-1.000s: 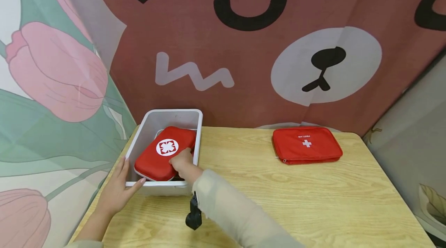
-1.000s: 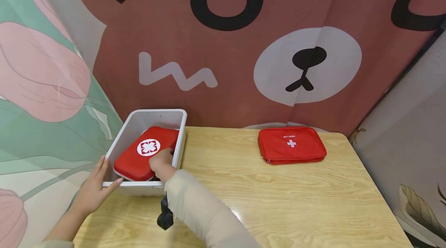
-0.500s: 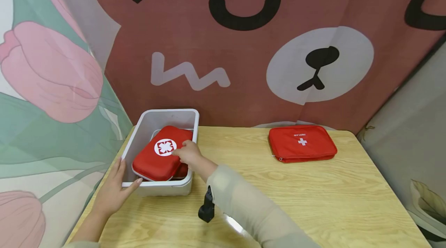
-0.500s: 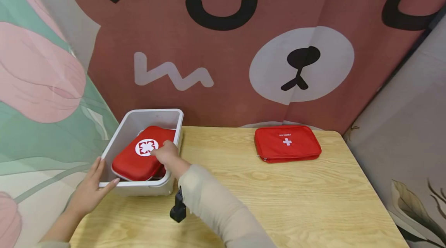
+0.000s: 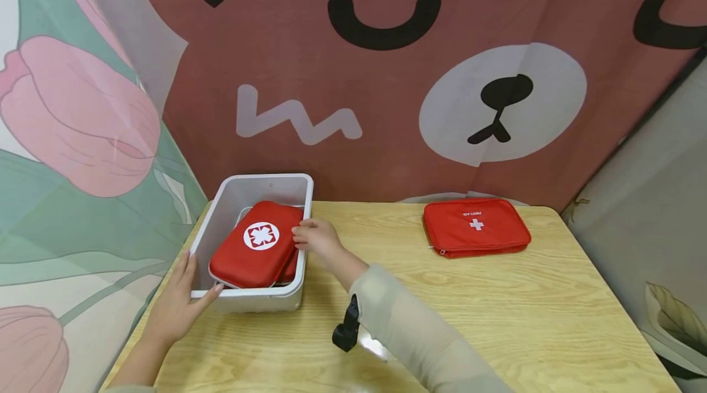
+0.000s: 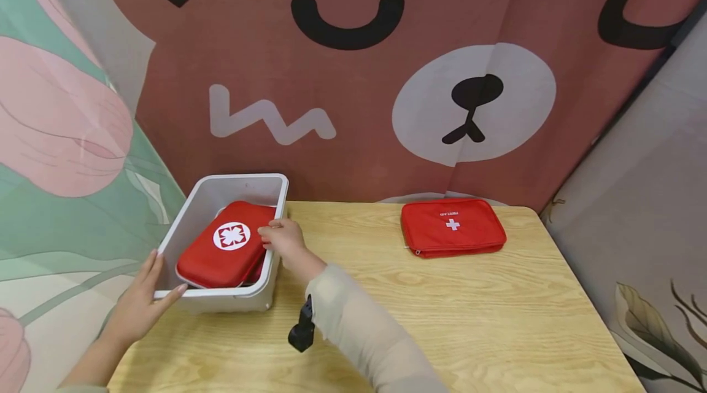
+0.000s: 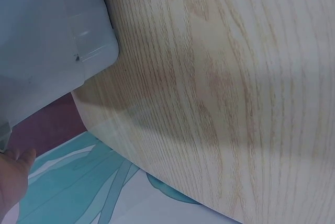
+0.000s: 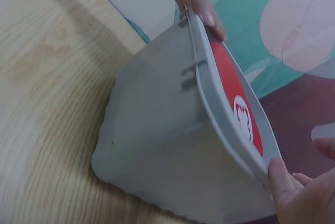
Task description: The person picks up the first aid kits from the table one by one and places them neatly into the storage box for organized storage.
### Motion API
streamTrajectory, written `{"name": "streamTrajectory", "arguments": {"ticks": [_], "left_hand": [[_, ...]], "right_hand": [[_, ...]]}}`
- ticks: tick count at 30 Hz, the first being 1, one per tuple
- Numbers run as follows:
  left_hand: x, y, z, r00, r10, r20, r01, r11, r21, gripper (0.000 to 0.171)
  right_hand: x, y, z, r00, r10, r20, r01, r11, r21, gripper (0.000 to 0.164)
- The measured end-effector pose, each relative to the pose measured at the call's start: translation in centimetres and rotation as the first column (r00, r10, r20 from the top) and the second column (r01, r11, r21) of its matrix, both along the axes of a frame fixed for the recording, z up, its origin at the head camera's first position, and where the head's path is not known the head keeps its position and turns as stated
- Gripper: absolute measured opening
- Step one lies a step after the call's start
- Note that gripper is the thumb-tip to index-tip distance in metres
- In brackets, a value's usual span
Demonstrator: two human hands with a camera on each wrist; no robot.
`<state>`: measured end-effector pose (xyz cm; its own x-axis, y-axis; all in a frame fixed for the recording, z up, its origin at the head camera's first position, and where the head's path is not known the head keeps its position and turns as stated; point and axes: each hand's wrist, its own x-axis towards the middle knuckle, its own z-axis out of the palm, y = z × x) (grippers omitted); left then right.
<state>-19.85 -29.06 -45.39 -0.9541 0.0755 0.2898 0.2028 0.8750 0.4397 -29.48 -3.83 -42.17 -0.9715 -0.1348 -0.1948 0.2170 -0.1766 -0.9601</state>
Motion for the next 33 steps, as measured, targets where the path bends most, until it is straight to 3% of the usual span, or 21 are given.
{"name": "streamTrajectory", "arguments": {"ticks": [6,7,10,24,33], "left_hand": [[0.2,0.0,0.3,1.0,-0.002,-0.003,0.002,1.0,0.0,0.08],[0.3,-0.1,0.4,1.0,-0.001,-0.004,0.001,1.0,0.0,0.08],[0.3,-0.1,0.4,1.0,-0.001,-0.002,0.001,1.0,0.005,0.08],[0.0,0.1,0.2,1.0,-0.005,-0.01,0.005,1.0,0.003,0.08],[0.0,0.2,0.2,1.0,0.0,-0.009,0.0,1.0,0.003,0.081]], "right_hand": [[-0.4,1.7,-1.0,0.998,-0.069,-0.015,0.068,0.997,-0.029,0.023],[0.7,2.1,0.7,0.998,-0.066,0.007,0.066,0.998,-0.025,0.024],[0.8,2.9,0.6,0.998,-0.06,0.013,0.06,0.997,-0.049,0.025],[1.2,7.6,-2.2,0.995,-0.095,0.02,0.095,0.995,0.02,0.029],[1.8,10.0,-3.6,0.985,-0.168,0.049,0.165,0.984,0.068,0.025]]}}
